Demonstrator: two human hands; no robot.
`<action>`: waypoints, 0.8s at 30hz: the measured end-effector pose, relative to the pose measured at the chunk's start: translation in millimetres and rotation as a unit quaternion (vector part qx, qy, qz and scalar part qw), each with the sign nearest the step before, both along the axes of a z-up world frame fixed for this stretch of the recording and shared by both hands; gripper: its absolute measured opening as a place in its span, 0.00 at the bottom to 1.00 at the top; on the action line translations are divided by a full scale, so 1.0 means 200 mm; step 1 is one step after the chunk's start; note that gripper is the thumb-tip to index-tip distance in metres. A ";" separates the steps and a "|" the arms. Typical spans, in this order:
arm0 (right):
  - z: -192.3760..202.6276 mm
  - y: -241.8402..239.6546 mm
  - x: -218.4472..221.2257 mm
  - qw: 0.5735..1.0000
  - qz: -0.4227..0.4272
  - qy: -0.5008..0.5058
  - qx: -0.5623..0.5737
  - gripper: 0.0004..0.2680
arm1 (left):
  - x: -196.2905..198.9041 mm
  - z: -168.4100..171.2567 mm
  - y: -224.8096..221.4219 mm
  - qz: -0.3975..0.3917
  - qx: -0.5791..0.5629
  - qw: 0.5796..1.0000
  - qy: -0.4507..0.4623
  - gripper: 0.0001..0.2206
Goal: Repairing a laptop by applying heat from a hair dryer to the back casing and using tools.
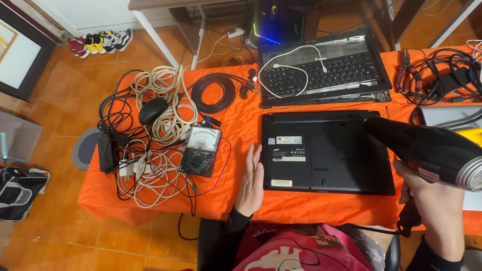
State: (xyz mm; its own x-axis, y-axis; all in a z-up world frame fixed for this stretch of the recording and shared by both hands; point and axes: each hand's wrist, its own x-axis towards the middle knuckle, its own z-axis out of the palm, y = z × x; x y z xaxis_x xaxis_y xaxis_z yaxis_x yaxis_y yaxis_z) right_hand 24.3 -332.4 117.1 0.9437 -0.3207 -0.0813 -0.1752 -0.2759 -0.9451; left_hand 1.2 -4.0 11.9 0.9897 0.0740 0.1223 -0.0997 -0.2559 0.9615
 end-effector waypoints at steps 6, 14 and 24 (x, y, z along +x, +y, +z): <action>0.04 0.03 -0.02 1.000 0.006 0.020 -0.022 0.04 | 0.00 0.00 0.00 -0.004 0.002 1.000 -0.003 0.30; -0.01 0.02 -0.02 0.999 0.030 -0.032 0.000 0.05 | 0.00 0.00 0.00 -0.009 -0.008 1.000 -0.010 0.31; 0.01 0.09 -0.04 0.998 0.044 0.009 -0.051 0.04 | -0.01 0.00 0.01 -0.008 -0.021 1.000 -0.017 0.32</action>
